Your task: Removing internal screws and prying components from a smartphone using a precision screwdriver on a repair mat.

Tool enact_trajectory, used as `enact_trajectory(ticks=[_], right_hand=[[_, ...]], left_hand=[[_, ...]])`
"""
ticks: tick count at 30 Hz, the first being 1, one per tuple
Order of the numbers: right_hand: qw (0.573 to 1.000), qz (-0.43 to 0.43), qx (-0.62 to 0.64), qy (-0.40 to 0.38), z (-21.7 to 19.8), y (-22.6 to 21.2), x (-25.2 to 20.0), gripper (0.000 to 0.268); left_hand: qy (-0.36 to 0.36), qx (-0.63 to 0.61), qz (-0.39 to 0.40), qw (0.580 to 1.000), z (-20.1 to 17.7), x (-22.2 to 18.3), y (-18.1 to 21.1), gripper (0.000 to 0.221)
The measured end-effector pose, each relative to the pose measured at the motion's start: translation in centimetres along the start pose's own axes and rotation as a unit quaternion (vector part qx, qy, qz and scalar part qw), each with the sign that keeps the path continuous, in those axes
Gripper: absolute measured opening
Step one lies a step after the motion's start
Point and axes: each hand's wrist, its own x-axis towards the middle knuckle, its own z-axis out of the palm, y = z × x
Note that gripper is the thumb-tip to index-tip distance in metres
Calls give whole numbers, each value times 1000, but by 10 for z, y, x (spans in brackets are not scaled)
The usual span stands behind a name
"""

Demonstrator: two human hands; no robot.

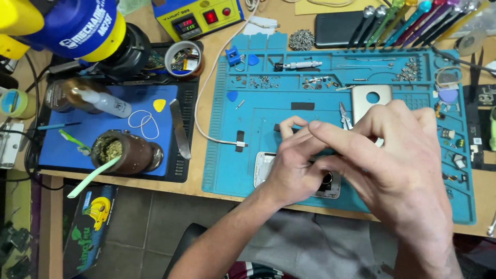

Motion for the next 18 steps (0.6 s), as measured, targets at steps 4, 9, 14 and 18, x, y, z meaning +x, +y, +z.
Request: enact_trajectory(ticks=[4,9,14,18], right_hand=[[995,29,-66,-71,-20,-16,-10,54],[972,68,216,54,-2,-6,-63,119],[994,39,75,-68,58,-9,-68,87],[996,22,13,-85,84,-24,-57,60]], left_hand=[[-13,-21,20,999,-19,9,20,43],[158,-172,1,972,-64,-4,20,25],[232,-8,0,973,-112,-12,-2,20],[192,83,-21,978,-114,-16,-12,18]])
